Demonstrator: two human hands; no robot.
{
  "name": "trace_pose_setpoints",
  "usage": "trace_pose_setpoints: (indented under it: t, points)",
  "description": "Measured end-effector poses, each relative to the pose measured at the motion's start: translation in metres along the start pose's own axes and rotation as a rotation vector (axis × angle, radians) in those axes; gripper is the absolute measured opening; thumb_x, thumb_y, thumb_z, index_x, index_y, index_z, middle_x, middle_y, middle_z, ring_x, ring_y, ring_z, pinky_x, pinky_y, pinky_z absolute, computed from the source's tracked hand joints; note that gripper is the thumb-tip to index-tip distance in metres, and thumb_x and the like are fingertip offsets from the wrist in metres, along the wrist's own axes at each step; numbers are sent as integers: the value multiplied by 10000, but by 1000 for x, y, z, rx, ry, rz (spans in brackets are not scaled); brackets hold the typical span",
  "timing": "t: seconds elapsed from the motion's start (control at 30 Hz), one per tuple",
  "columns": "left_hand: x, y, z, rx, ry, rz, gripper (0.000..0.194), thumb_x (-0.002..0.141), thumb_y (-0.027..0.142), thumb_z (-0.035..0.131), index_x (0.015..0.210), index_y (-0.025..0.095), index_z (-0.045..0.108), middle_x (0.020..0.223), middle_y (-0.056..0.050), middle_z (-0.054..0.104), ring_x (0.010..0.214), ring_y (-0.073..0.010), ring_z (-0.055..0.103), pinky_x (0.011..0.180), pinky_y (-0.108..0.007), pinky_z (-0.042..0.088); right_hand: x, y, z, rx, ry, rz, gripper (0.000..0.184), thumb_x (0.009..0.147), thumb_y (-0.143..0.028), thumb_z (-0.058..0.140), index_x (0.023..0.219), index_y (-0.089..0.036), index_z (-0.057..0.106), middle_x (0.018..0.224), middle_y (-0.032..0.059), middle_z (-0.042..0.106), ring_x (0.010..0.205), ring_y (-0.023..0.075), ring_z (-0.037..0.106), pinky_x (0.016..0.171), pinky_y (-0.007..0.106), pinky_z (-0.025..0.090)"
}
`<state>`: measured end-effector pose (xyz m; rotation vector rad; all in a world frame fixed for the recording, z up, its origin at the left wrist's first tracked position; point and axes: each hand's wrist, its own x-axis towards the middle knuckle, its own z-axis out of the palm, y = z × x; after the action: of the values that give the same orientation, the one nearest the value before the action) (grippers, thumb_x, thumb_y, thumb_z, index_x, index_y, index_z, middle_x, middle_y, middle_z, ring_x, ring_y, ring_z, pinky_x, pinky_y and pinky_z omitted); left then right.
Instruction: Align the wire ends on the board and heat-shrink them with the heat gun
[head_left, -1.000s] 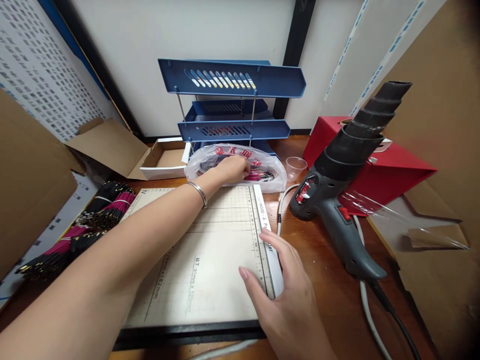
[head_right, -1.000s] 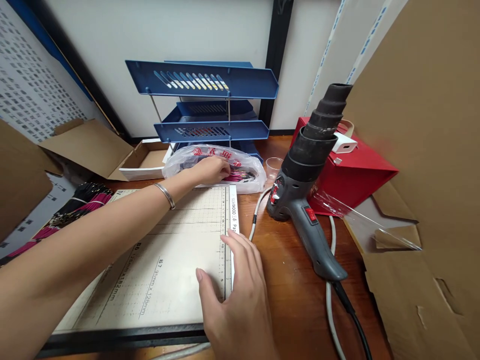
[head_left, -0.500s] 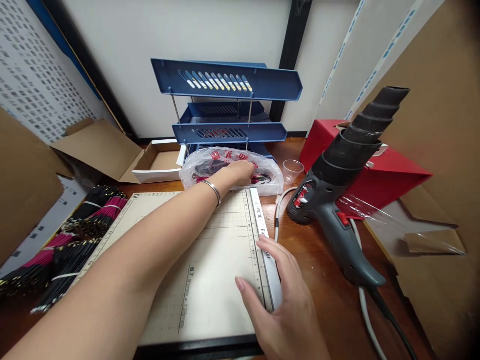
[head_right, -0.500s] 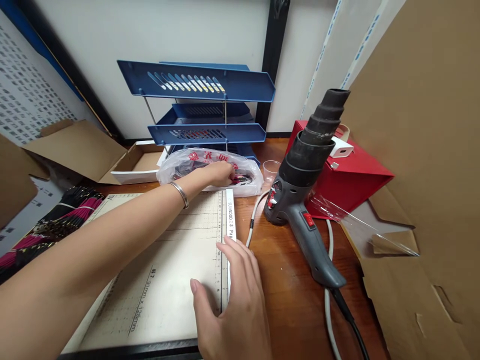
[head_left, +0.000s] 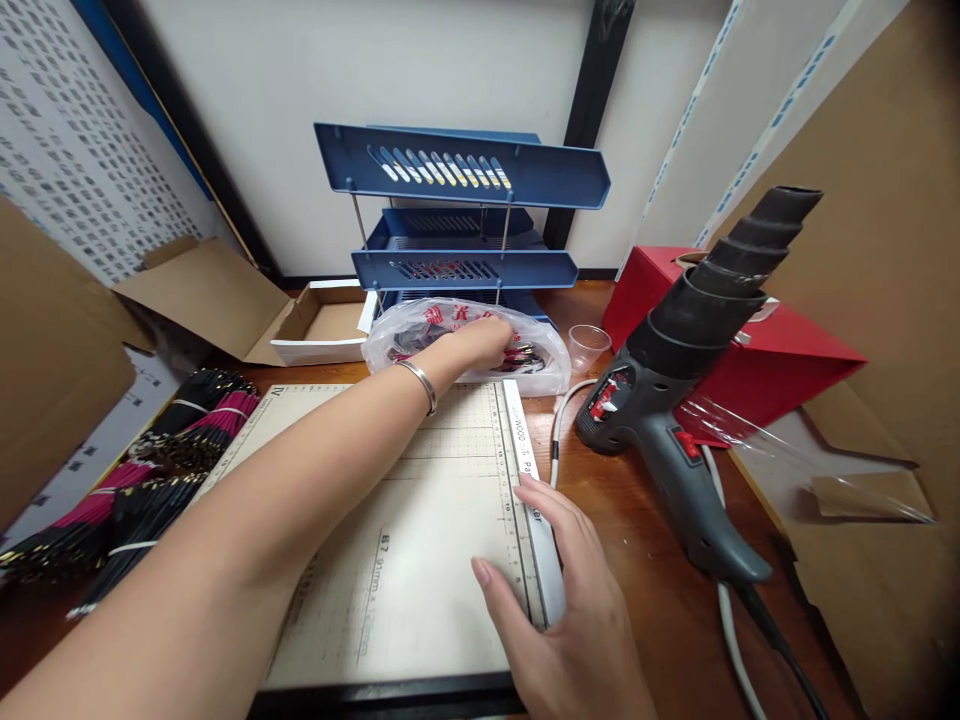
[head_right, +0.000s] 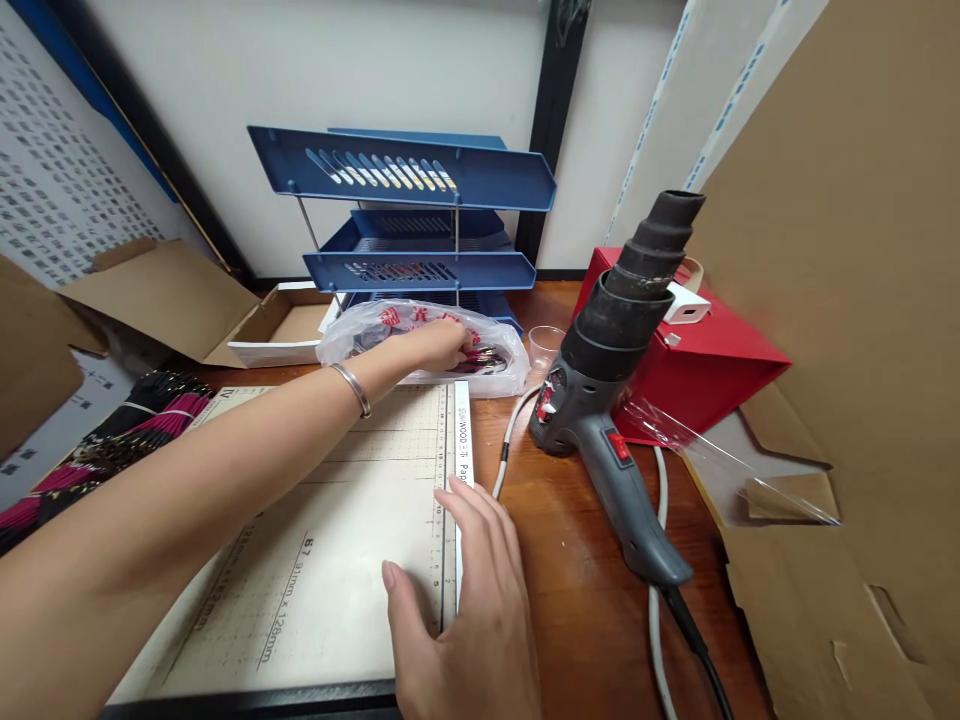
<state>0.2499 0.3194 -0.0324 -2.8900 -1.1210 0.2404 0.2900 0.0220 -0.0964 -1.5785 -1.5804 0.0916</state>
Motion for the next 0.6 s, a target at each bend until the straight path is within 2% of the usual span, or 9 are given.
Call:
trace_pose_setpoints:
  t: [0.17, 0.3, 0.43, 0.5, 0.6]
  points:
    - [-27, -5, -27, 1, 124, 39, 316, 970, 177, 456, 1064, 228, 753, 1071, -79, 752, 987, -239, 669, 824, -323, 450, 1, -6, 0, 16, 36, 39, 419, 909, -314, 629, 1303, -229, 515, 1289, 97, 662, 1213, 225, 642, 999, 399, 572]
    - [-77, 5, -49, 6, 54, 153, 260, 918, 184, 522, 887, 240, 774, 886, -51, 753, 810, -213, 637, 735, -316, 411, 2, -9, -3, 34, 36, 59, 378, 939, -319, 589, 1302, -230, 527, 1292, 91, 660, 1216, 216, 635, 1001, 390, 558]
    - [-140, 26, -41, -4, -86, 186, 195, 824, 126, 599, 767, 229, 755, 757, -58, 731, 625, -191, 579, 601, -322, 389, 2, -9, -4, 57, 23, 79, 385, 952, -317, 577, 1325, -241, 516, 1310, 71, 649, 1228, 193, 621, 1017, 365, 542]
    - [-163, 36, -32, -31, -207, 183, 217, 833, 106, 571, 786, 224, 748, 785, -76, 736, 650, -206, 610, 596, -328, 405, 1, -9, -4, 64, 18, 82, 395, 950, -326, 584, 1330, -248, 510, 1321, 62, 644, 1240, 194, 613, 1034, 375, 533]
    - [-180, 44, -22, -67, -251, 150, 219, 864, 116, 557, 842, 220, 749, 843, -95, 748, 748, -233, 669, 667, -339, 450, 1, -8, -3, 77, 8, 96, 396, 944, -337, 594, 1323, -254, 512, 1334, 61, 637, 1253, 208, 605, 1047, 401, 526]
